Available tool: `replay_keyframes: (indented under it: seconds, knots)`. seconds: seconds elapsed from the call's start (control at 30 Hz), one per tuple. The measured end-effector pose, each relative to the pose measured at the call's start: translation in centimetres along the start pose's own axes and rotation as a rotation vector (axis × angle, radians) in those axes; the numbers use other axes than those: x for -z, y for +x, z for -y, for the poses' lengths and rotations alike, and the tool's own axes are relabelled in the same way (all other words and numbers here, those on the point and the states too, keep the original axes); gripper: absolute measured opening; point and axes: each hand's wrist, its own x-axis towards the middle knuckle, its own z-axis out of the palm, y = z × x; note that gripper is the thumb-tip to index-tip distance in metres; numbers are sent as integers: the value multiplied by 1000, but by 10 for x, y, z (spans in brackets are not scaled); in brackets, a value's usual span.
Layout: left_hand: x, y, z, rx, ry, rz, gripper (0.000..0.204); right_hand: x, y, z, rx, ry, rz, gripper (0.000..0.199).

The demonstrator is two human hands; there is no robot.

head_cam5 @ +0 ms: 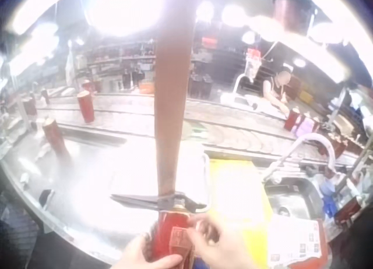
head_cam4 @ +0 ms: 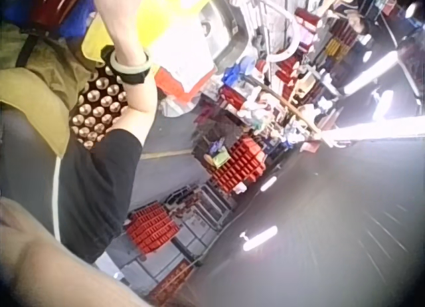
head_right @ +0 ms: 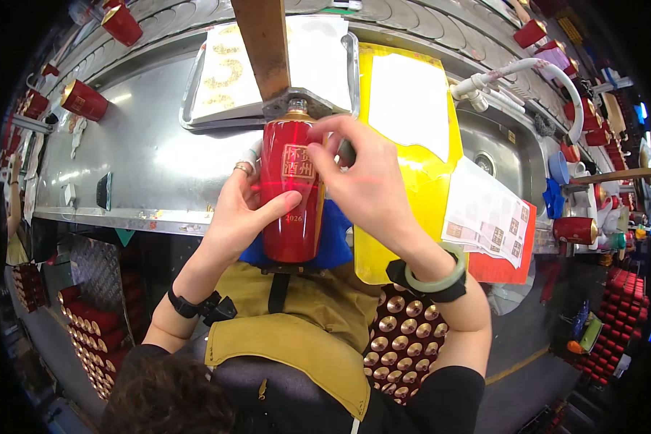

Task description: Applying labels and decorative neck-seals to red and gold liquor bottles on a production line.

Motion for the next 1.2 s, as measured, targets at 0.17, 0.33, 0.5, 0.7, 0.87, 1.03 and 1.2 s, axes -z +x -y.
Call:
replay_keyframes:
  seconds: [0.17,0.33,0.5,0.7,0.87,1.03,1.2]
  knots:
    - [-2,-2,2,-43,-111,13,77,-11,8,-25,-107,336,-84,28]
    - [0,0,4,-28,-123,40,81,-34,-2,-33,-280,620,-108,35]
    - [3,-2,10,1,-172,71,89,-32,-9,-24,-395,653,-105,26]
    - [2,-1,6,-67,-231,91,90,-31,-12,-29,-374,639,-90,28]
    - [4,0,10,-49,-235,92,92,-39,-12,-26,-334,618,-129,35]
    - [4,-3,11,-68,-240,86,93,-40,-12,-25,-316,621,-140,40]
    - [2,-2,11,-89,-199,90,94,-37,-13,-25,-325,611,-137,40]
